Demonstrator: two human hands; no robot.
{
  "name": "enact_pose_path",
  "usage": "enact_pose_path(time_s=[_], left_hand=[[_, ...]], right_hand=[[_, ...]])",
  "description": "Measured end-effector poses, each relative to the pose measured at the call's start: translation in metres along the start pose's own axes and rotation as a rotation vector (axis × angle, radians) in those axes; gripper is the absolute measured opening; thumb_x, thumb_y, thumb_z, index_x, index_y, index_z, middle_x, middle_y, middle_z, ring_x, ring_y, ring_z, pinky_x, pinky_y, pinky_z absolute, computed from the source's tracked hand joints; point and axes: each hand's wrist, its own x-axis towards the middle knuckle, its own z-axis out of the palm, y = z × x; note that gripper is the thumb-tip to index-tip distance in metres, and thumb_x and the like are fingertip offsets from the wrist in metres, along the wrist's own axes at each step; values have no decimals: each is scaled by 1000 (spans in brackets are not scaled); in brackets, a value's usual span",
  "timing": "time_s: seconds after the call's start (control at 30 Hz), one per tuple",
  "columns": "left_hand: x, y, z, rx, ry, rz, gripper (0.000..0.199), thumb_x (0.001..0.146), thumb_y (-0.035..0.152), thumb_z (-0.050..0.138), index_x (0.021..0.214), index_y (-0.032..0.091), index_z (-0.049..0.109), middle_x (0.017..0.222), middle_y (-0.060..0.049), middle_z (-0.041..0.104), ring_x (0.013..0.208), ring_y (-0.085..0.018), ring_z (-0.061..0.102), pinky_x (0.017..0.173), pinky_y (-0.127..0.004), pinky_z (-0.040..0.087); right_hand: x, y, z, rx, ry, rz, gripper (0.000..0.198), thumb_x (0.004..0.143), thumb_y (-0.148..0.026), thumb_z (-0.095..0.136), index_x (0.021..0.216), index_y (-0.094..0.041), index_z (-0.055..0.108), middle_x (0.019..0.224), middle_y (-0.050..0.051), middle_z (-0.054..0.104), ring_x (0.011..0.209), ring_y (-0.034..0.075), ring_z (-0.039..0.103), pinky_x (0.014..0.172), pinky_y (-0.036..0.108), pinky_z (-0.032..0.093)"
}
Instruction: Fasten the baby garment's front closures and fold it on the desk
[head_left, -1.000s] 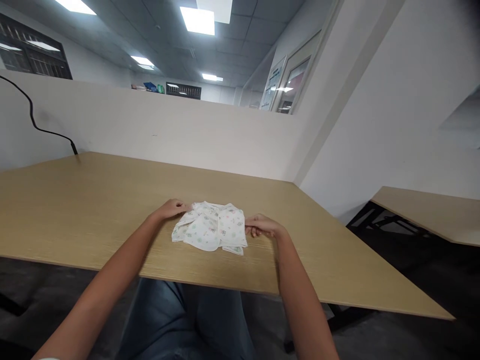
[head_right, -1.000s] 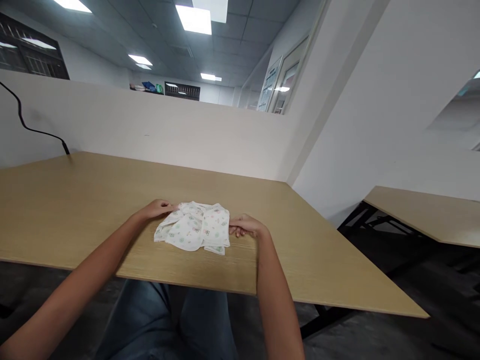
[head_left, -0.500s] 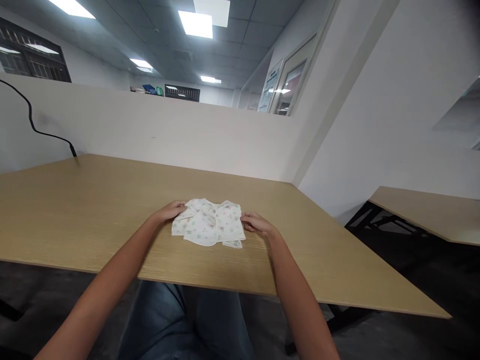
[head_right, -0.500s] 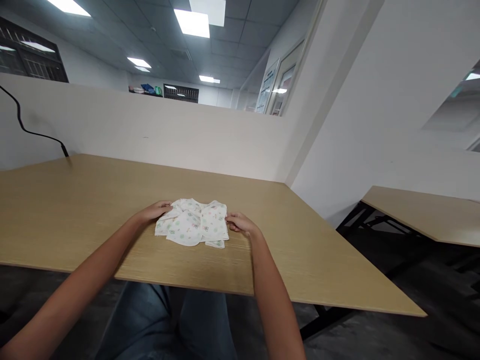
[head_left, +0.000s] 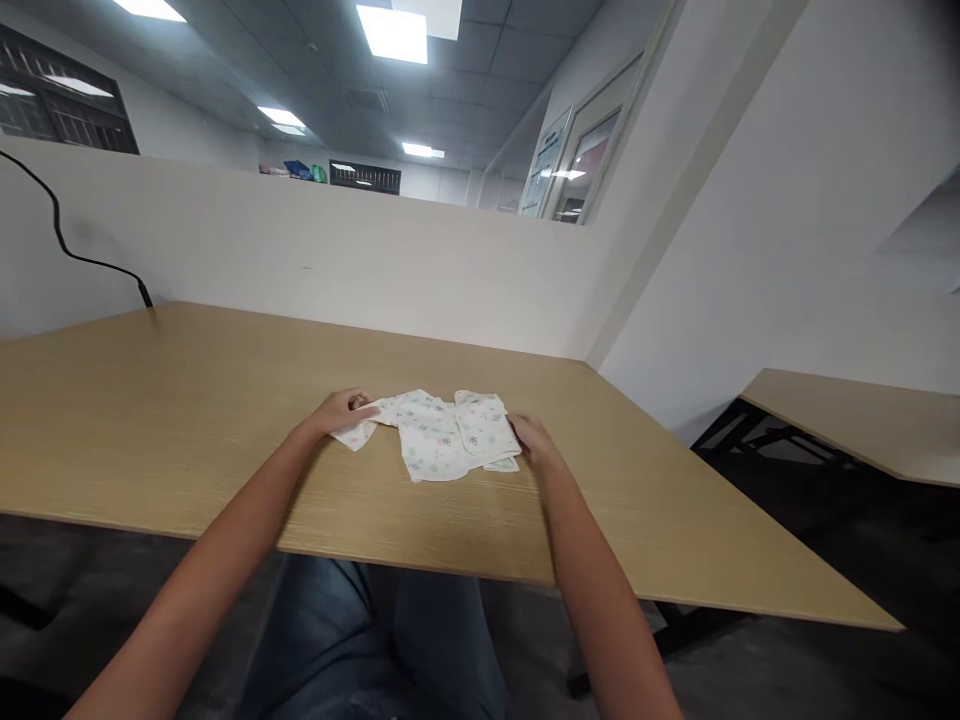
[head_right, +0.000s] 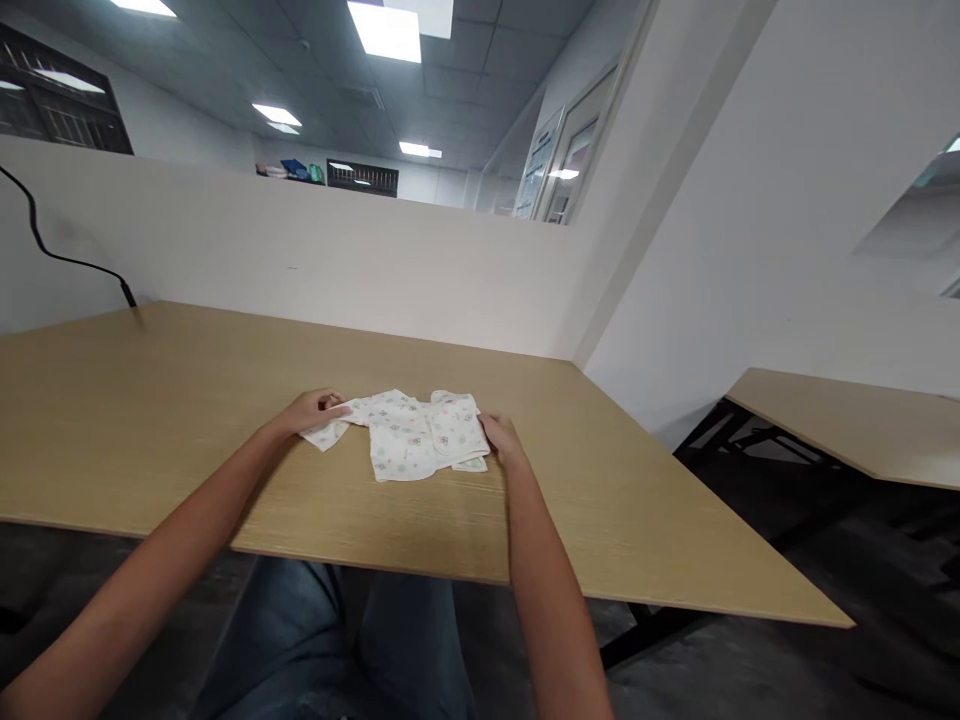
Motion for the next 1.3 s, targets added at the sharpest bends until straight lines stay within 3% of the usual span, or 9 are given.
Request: enact_pose_path(time_s=[0.1,0.17,0.37,0.47,0.6,0.73,0.9,1.13,1.3], left_hand=[[-1,-2,-5,-34,-226,78,60,66,49,79,117,19,68,95,-3,69,82,-20,61,66,-26,44],[0,-3,-5,-10,-264,105,56,68,40,76,119,19,67,98,-4,69,85,-22,62,69,-27,46],[5,9,-6,346,258,165,38,75,17,50,108,16,69,86,-6,65,82,-22,59,77,-32,47],[5,5,-10,503,226,135,46,69,12,51,110,19,70,100,-9,67,99,-26,60,88,-35,46],[4,-8,-13,599,-48,-56,53,64,17,60,115,26,72,110,-8,69,109,-31,60,90,-38,47],[4,-3,-5,522,-128,-69,53,75,48,65,124,28,69,130,-7,65,123,-34,55,103,-41,42],[7,1,20,379,-99,-71,58,92,67,35,120,30,70,135,-6,61,129,-31,50,111,-43,36],[19,-34,20,288,23,80,54,93,60,38,109,24,74,121,-8,66,117,-26,58,108,-39,41],[22,-41,16,234,59,117,48,89,57,45,103,22,75,115,-9,69,112,-26,61,104,-39,44]], right_hand=[[-5,-2,-6,-30,-58,21,30,64,-43,71,67,-16,59,54,-2,56,48,9,43,45,22,28],[-10,-5,-10,-53,-126,35,33,64,-44,73,60,-17,55,47,-4,48,43,7,34,42,21,20],[-13,-7,-14,-95,-210,38,30,61,-33,74,53,-17,51,40,-6,39,39,4,23,40,21,10],[-6,-3,-11,-69,-133,1,22,63,-34,72,61,-16,59,46,-4,48,42,6,33,42,21,21],[0,-1,-7,-55,-40,-43,25,64,-36,70,78,-15,67,61,1,61,52,10,48,48,22,33],[-5,-1,-8,-110,-111,-36,27,62,-38,74,70,-14,66,57,0,58,49,9,43,46,22,27],[-5,1,-13,-189,-96,-21,27,57,-36,75,53,-16,57,46,-4,46,44,7,35,44,22,22],[9,2,-43,-252,288,-109,32,69,-43,62,79,-15,72,76,7,71,73,19,61,56,24,40],[-4,2,-56,-295,131,-112,38,61,-44,76,85,-14,77,86,6,75,75,20,65,61,25,46]])
